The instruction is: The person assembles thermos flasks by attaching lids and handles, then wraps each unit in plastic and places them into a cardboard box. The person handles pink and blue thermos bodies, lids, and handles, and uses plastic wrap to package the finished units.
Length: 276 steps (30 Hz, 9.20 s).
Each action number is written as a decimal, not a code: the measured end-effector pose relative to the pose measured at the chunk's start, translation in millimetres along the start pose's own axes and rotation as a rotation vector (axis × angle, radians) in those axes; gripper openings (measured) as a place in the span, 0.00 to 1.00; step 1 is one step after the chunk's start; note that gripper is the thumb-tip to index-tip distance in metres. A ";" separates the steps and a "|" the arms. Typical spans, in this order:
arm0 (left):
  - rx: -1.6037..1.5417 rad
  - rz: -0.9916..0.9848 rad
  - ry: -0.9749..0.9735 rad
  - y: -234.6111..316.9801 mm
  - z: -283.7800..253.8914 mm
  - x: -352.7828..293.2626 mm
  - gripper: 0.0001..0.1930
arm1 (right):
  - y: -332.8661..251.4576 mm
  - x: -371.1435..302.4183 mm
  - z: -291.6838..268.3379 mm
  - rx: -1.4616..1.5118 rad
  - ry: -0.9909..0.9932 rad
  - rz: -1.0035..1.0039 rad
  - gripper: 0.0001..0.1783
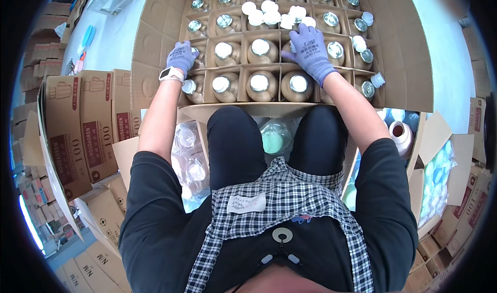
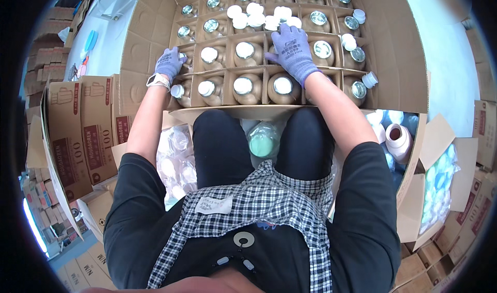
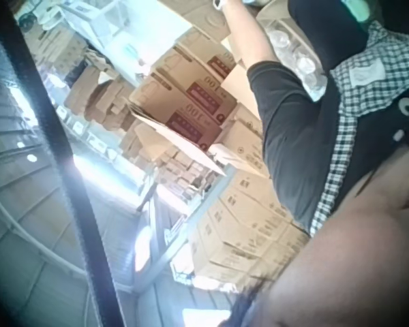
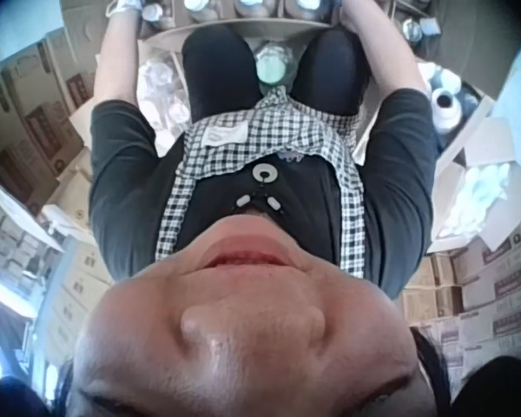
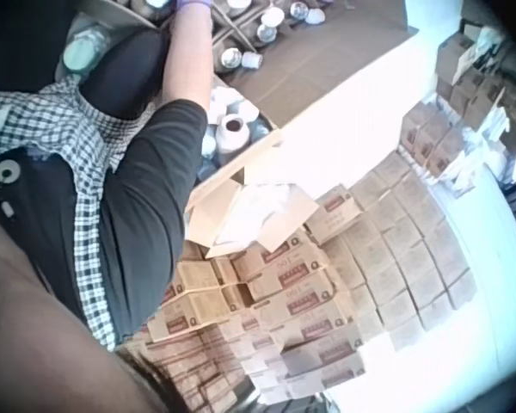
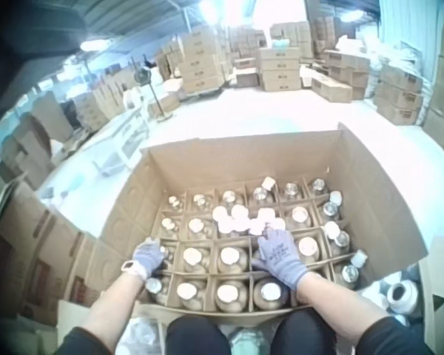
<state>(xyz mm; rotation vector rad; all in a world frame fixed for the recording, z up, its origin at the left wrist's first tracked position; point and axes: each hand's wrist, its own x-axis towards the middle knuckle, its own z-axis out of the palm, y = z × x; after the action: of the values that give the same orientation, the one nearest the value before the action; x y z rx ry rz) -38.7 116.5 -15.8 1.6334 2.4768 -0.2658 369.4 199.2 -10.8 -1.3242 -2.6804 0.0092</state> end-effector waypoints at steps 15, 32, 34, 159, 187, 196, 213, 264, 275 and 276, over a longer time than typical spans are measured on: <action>-0.229 0.255 -0.070 -21.0 44.3 28.3 0.39 | 24.2 5.0 -2.0 0.041 -0.028 -0.179 0.22; -0.167 0.430 0.260 219.7 -33.5 0.0 0.35 | 22.2 13.5 23.1 0.107 -0.197 -0.142 0.38; -0.247 0.471 0.324 211.9 -28.9 4.9 0.30 | 41.4 10.5 30.3 0.362 -0.106 -0.204 0.32; -0.075 0.827 0.355 207.7 -14.3 64.1 0.26 | 37.9 126.8 24.7 0.021 -0.319 -0.014 0.35; 0.126 0.246 -0.049 145.7 -55.8 188.5 0.34 | 237.2 117.8 -16.0 0.263 0.219 0.528 0.43; 0.040 0.240 -0.230 144.9 -43.5 231.4 0.45 | 289.4 136.7 12.5 0.015 0.150 0.382 0.29; -0.073 0.303 0.100 128.8 -13.2 210.6 0.44 | 263.2 120.7 64.9 -0.182 0.042 0.297 0.51; -0.594 1.249 0.021 388.1 -10.6 -129.4 0.14 | 202.4 -95.6 -4.8 0.101 -0.193 0.298 0.41; -0.690 1.153 0.261 418.3 26.5 -161.6 0.16 | 168.3 -76.8 -29.6 -0.006 -0.440 0.476 0.43; -0.740 1.182 0.265 401.9 21.1 -164.8 0.15 | 184.2 -86.2 -25.8 0.024 -0.417 0.470 0.42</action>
<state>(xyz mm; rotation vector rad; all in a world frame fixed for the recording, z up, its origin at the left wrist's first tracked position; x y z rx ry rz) 396.1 120.1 -21.6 2.3752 1.0436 0.9106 570.0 241.8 -10.1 -2.1086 -2.5768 0.4104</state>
